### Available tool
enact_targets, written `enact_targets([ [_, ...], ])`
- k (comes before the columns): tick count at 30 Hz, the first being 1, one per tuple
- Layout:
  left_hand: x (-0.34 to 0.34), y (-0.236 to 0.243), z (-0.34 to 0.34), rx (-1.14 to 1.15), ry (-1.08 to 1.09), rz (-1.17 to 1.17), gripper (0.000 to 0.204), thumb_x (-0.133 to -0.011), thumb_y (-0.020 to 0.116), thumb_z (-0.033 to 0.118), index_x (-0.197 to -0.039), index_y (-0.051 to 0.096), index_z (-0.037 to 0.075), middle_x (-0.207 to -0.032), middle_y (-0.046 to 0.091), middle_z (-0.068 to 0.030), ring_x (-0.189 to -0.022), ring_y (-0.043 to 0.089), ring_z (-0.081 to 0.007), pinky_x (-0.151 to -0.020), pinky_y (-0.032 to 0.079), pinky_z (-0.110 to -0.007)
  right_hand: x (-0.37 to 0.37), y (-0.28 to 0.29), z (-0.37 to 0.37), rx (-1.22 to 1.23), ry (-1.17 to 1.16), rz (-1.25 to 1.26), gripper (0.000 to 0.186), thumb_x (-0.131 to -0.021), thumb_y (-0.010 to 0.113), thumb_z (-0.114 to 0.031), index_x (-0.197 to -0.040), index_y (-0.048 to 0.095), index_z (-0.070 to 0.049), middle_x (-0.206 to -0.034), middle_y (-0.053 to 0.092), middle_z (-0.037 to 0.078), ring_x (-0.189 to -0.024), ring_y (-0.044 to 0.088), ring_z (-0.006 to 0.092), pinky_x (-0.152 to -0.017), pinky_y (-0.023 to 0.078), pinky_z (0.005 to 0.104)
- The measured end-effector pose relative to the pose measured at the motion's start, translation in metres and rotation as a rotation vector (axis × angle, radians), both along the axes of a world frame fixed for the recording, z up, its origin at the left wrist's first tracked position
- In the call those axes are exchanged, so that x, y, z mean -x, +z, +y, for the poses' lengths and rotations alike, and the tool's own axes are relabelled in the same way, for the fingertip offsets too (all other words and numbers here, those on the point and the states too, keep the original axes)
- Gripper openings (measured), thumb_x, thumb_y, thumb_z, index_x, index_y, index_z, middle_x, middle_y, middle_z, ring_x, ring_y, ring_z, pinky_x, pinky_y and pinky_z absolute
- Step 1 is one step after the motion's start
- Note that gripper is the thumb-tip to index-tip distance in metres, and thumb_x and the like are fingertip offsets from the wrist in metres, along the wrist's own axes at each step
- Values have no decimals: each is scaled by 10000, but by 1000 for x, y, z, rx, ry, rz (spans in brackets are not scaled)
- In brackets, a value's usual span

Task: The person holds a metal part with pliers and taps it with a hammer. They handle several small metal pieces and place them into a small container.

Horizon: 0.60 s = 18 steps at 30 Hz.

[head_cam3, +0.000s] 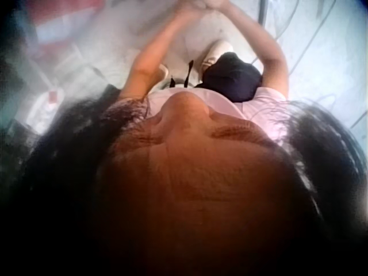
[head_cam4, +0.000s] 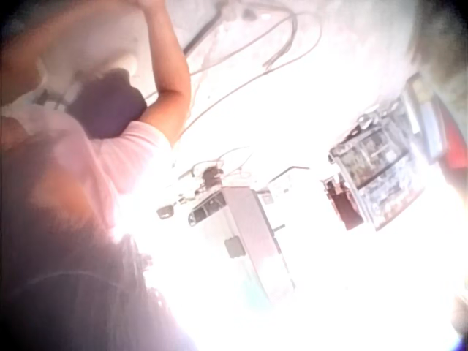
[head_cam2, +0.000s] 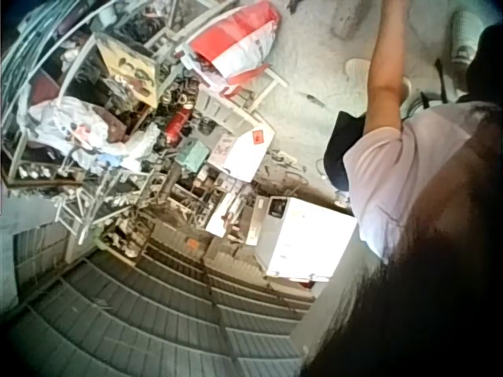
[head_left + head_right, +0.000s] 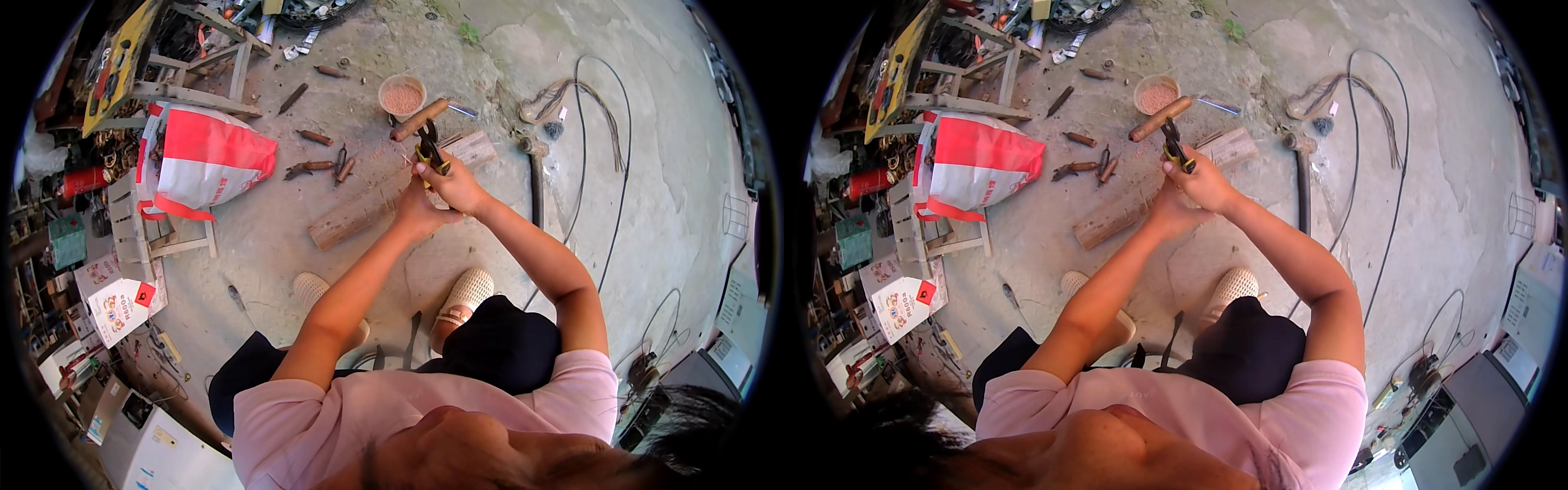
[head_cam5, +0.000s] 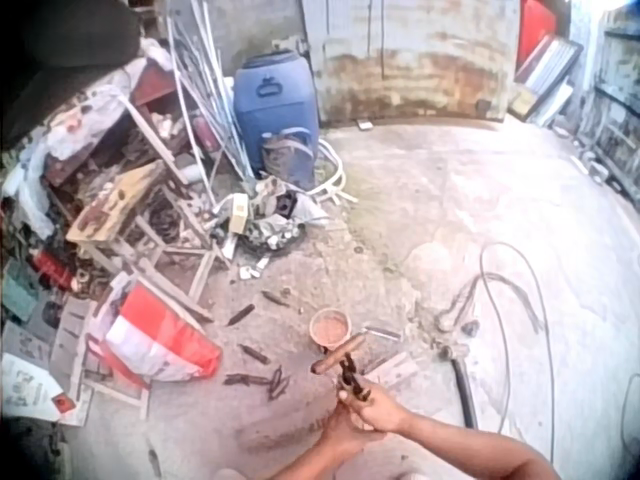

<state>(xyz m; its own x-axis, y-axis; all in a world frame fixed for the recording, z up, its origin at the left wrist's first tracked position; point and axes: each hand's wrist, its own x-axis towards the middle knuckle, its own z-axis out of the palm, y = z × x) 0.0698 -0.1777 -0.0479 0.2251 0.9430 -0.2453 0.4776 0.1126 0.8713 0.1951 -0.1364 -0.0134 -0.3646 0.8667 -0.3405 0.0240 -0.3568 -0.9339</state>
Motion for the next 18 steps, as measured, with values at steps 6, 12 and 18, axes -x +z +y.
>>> enact_targets([
  [6, 0, 7, 10, 108, -144, 170, 982, -529, 844, 452, -1265, 405, -28, -1154, 600, -184, -1053, 600, -324, -855, 501, -406, -3, -15, 0, -123, 20, -107, 292, -962, 542, -248, -1182, 544, -56, -884, 561, 30, -813, 509, 112, -705, 455, 297],
  [12, -4, 31, 9, 136, -142, 306, 807, -557, 809, 447, -1153, 509, -7, -1020, 642, -144, -939, 639, -306, -796, 505, -409, -5, -2, 0, 55, -7, 39, 247, -972, 523, -268, -1097, 536, -56, -881, 562, 33, -789, 516, 99, -646, 452, 281],
  [18, -7, 37, 10, 219, -149, 319, 749, -548, 804, 458, -1077, 538, 2, -915, 644, -111, -848, 652, -297, -738, 512, -408, -5, -12, 1, -8, -15, -45, 238, -964, 535, -282, -1031, 534, -54, -776, 568, 38, -572, 512, 109, -502, 428, 279],
])
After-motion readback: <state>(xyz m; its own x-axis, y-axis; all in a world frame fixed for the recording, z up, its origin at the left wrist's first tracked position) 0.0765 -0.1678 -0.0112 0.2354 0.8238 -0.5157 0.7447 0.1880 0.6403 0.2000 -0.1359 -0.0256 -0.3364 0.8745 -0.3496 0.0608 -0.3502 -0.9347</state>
